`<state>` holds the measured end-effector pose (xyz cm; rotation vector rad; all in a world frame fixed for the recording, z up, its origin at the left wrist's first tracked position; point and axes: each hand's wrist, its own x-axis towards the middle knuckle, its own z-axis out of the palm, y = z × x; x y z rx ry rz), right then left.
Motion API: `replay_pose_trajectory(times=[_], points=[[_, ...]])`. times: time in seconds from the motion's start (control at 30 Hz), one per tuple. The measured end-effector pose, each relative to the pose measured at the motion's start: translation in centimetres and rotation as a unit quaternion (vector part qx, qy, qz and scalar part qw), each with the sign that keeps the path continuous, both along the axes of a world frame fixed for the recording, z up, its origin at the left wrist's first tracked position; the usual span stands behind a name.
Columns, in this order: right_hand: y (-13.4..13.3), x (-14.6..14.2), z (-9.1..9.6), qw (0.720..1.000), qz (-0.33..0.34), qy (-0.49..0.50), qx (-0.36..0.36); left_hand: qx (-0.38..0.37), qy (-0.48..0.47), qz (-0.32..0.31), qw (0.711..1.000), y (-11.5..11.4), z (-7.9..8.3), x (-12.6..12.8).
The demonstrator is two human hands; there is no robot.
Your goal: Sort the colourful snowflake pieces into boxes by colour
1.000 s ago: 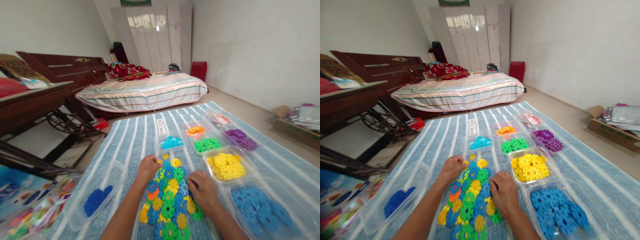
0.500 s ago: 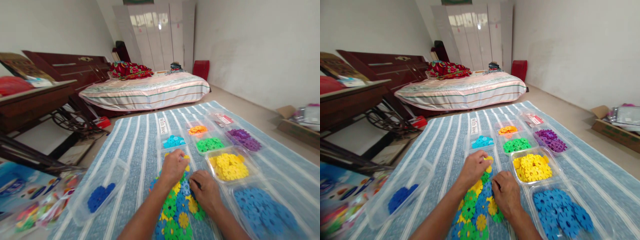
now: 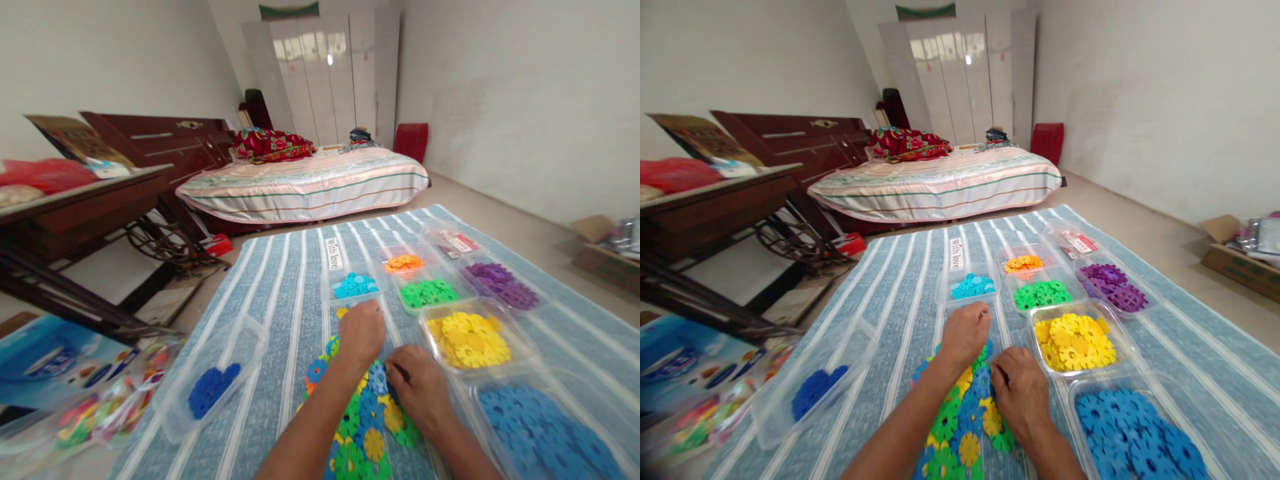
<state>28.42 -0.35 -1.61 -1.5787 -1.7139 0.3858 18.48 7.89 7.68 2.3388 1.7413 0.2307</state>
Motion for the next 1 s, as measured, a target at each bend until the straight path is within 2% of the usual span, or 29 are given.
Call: replay_pose_trajectory(times=[0.1, 0.17, 0.43, 0.57, 0.67, 0.83, 1.0], points=[[0.0, -0.1, 0.5, 1.000, -0.001, -0.004, -0.005, 0.020, 0.098, 0.067, 0.993, 1.3, -1.1, -3.2], [0.1, -0.1, 0.4, 1.000, -0.002, -0.004, -0.006, 0.017, 0.124, 0.096, 0.988, 1.8, -1.7, -4.2], [0.2, -0.1, 0.3, 1.000, 0.002, 0.007, -0.005, 0.015, 0.127, 0.125, 0.984, 2.8, -3.3, -4.0], [0.1, -0.1, 0.5, 1.000, -0.001, 0.009, -0.005, 0.017, 0.122, 0.119, 0.985, 2.9, -3.6, -4.0], [0.1, -0.2, 0.6, 1.000, -0.004, 0.009, -0.004, 0.017, 0.114, 0.110, 0.987, 2.7, -3.2, -4.2], [0.2, -0.3, 0.6, 1.000, -0.004, 0.010, 0.003, 0.016, 0.065, 0.086, 0.994, 2.1, -1.1, -3.9], [0.2, -0.2, 0.5, 1.000, -0.009, 0.009, 0.010, -0.036, -0.052, -0.003, 0.998, 1.2, 0.0, -0.7]])
